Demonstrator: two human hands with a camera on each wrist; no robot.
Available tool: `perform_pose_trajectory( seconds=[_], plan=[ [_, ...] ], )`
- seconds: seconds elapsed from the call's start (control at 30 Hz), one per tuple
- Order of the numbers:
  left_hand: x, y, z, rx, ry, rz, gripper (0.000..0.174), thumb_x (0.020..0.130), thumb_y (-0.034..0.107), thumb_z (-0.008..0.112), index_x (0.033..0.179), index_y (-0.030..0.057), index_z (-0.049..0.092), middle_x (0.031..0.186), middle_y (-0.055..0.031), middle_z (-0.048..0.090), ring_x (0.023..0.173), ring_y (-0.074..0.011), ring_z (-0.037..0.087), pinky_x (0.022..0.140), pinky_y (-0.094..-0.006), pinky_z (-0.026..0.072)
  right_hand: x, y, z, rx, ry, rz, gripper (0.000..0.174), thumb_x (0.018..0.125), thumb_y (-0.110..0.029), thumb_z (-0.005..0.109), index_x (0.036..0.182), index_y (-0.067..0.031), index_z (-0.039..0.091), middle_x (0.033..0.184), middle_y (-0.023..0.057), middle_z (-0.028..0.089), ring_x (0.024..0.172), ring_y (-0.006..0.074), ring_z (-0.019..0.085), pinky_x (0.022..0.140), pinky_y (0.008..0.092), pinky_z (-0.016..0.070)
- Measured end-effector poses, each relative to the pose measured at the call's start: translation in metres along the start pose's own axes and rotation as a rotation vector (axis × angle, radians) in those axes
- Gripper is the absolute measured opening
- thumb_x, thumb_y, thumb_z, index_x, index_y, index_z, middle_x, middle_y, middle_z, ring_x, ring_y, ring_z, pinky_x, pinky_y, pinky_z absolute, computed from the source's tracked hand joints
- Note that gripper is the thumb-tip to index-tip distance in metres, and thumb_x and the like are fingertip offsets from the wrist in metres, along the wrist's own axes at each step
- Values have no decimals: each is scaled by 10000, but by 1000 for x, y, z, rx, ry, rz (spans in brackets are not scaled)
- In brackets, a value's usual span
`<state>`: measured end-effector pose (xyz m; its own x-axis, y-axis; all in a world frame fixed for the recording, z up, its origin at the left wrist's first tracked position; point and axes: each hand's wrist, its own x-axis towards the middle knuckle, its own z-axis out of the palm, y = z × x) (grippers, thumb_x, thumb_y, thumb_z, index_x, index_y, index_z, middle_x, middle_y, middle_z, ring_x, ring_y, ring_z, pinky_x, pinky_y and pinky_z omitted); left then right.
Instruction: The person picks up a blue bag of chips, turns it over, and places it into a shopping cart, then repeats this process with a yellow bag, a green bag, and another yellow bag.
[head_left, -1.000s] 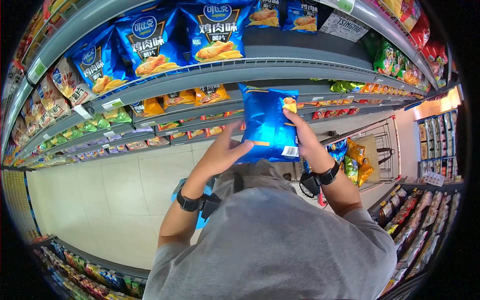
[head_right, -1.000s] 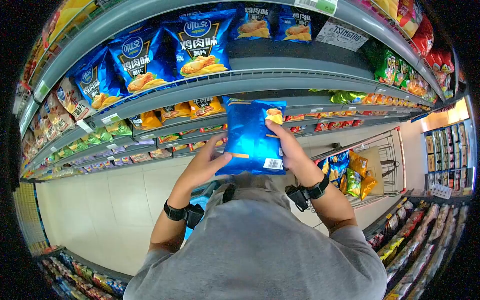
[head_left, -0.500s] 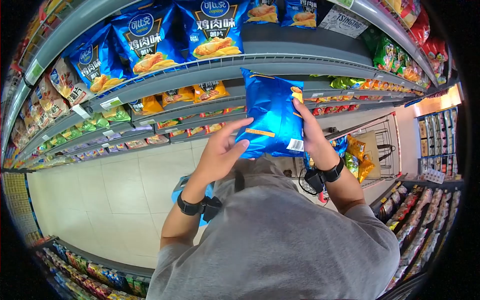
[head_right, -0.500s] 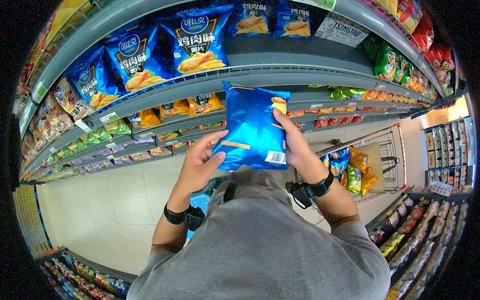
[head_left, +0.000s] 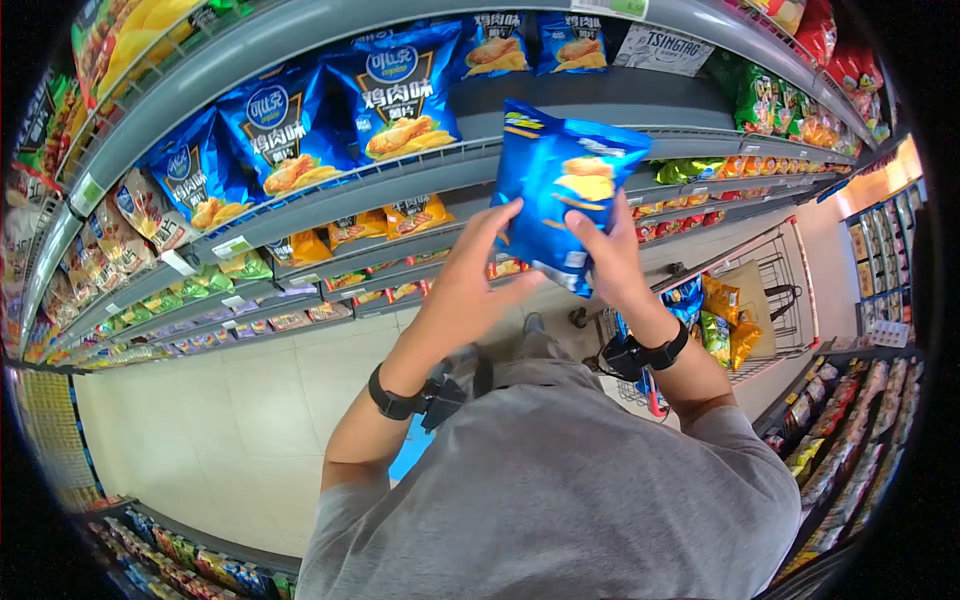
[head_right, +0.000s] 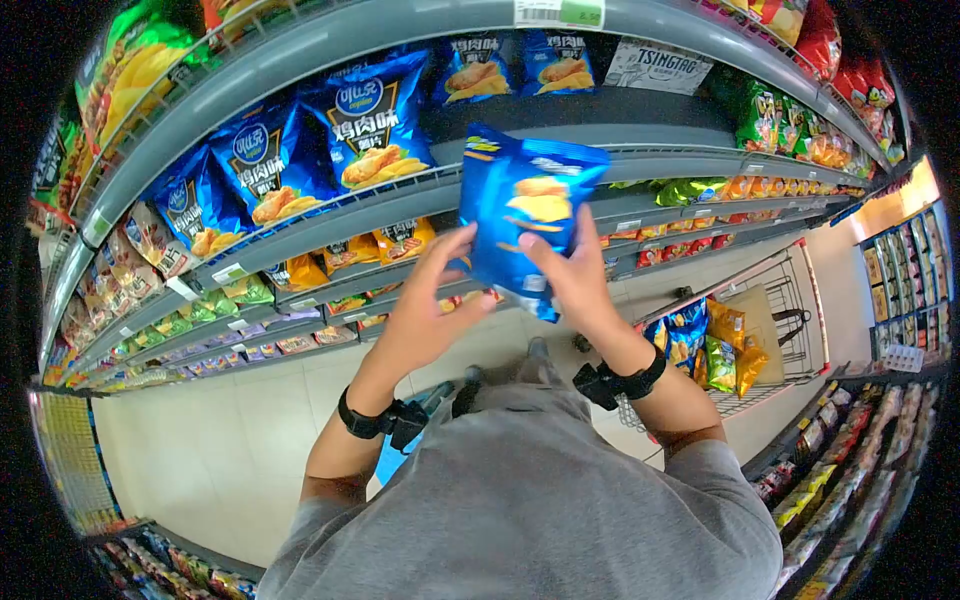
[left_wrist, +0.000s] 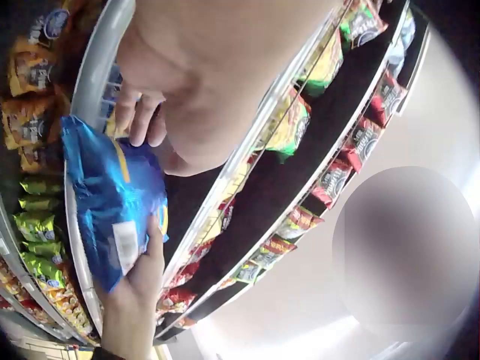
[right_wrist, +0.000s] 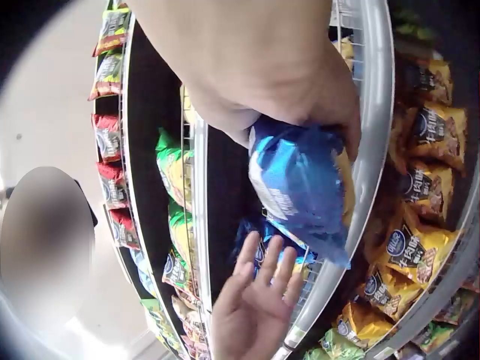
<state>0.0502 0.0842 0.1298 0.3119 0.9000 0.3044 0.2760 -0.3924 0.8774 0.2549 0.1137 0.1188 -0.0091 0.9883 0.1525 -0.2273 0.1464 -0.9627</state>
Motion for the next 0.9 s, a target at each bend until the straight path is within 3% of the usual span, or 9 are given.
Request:
perform_pose_trajectory(
  seconds=[0.07,0.17,0.27,0.43,0.57,0.63,0.7,0.73,0.9],
  plan=[
    [14,0,15,-109,78,-21,789,763,207,760,1389,34,312,1280,-164,484,1161,-253,511,964,-370,426,-3,-13,4,36,-156,-130,685,825,-103,680,1403,-17,321,1421,149,353,1299,237,376,1061,376,327],
    [35,-12,24,-459,176,-109,785,778,188,753,1381,24,278,1267,-145,489,1143,-215,514,959,-341,431,-5,-39,-8,-52,-392,-103,628,836,-88,667,1381,-14,366,1415,103,383,1272,220,408,1030,369,366],
    [51,-31,31,-662,179,-250,657,805,137,722,1331,18,348,1213,-100,528,1107,-167,524,932,-308,442,10,-32,-34,-354,-274,-264,634,839,-83,673,1383,-12,354,1347,124,447,1207,210,470,989,363,411],
    [80,-34,44,-736,160,-271,577,868,187,659,1341,11,380,1234,-93,531,1088,-152,524,930,-299,437,45,-27,-60,-203,-248,-27,663,853,-109,678,1392,-2,308,1249,171,502,1121,202,526,934,337,455],
    [131,-33,29,-249,223,-69,607,914,183,606,1396,-40,310,1306,-148,494,1147,-178,500,983,-311,402,94,-25,-68,-201,-270,-129,672,858,-86,666,1405,-3,285,1283,176,475,1125,211,526,932,328,459],
    [162,-37,29,-253,367,43,609,927,174,582,1396,-75,285,1303,-176,489,1131,-182,509,980,-313,402,128,-22,-63,-110,-270,-177,673,853,-76,666,1405,-2,288,1279,179,473,1123,215,527,933,330,461],
    [190,-47,21,-64,446,39,709,852,193,637,1403,-76,281,1301,-266,495,1169,-297,530,975,-354,409,162,-12,-59,-192,-260,-204,667,870,-36,629,1419,14,254,1334,168,442,1215,212,468,1009,327,401],
    [199,-42,21,76,468,22,729,844,205,646,1405,-70,270,1310,-277,478,1174,-339,522,973,-378,412,179,-3,-56,-236,-261,-340,664,869,-20,622,1420,19,253,1345,156,433,1205,199,476,1004,316,404],
    [232,-61,28,503,606,47,772,801,143,665,1404,-58,229,1340,-310,397,1205,-470,430,989,-462,391,227,21,-45,-670,-210,-408,739,787,-133,614,1416,35,264,1342,270,443,1243,354,460,1030,367,367]
  ],
)
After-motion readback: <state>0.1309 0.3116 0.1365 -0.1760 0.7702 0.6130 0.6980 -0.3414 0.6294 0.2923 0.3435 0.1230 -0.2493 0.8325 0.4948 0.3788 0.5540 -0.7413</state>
